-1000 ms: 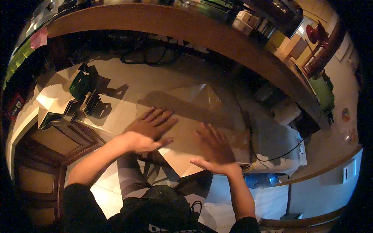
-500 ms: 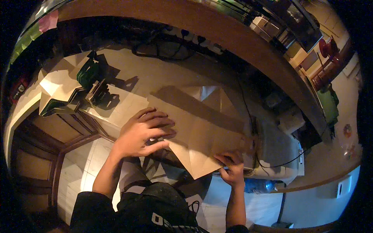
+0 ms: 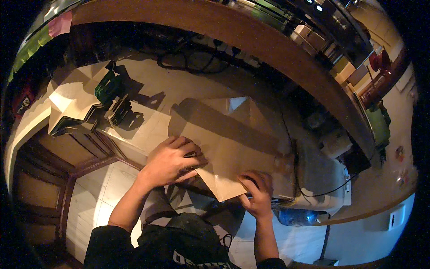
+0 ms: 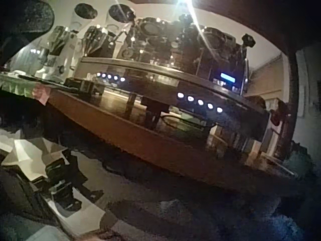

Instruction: The person folds and assembles green and tan cardboard food containers by hand on a counter.

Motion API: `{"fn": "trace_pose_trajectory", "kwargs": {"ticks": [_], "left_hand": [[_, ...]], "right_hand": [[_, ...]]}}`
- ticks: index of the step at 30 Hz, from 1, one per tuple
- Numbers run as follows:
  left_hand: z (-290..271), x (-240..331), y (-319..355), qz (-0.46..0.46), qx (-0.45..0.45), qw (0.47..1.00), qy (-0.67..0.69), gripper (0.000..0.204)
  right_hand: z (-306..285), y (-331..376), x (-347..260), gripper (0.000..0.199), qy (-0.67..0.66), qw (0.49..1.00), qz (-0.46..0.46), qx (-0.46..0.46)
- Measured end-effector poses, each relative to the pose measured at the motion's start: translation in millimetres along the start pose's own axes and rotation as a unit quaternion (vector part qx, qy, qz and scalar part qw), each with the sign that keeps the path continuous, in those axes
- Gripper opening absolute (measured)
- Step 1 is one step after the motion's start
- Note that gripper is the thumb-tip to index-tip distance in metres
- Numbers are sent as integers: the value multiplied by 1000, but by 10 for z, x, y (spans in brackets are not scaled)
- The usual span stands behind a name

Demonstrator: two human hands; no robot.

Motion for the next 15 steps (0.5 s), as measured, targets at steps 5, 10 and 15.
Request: {"fn": "trace_pose_trajectory", "kwargs": {"ticks": [5, 10, 15], "left_hand": [[54, -50, 45, -12, 22, 1000, 5, 27], [-16, 129, -45, 39, 51, 998, -27, 30], [22, 87, -2, 30, 46, 998, -31, 27]], "right_hand": [[-12, -31, -8, 48, 3, 999, 31, -15], [77, -192, -387, 52, -2, 997, 15, -73], [95, -149, -230, 50, -63, 997, 31, -37]]}}
Point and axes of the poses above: each hand's wrist, its own y-axis away from the middle knuckle, its own z-axis out of the palm, x = y × z, the point moved 6 cm from there along -y, towards the middle knuckle, and after that the axes turned 12 degrees about x, right-handed, at the moved point
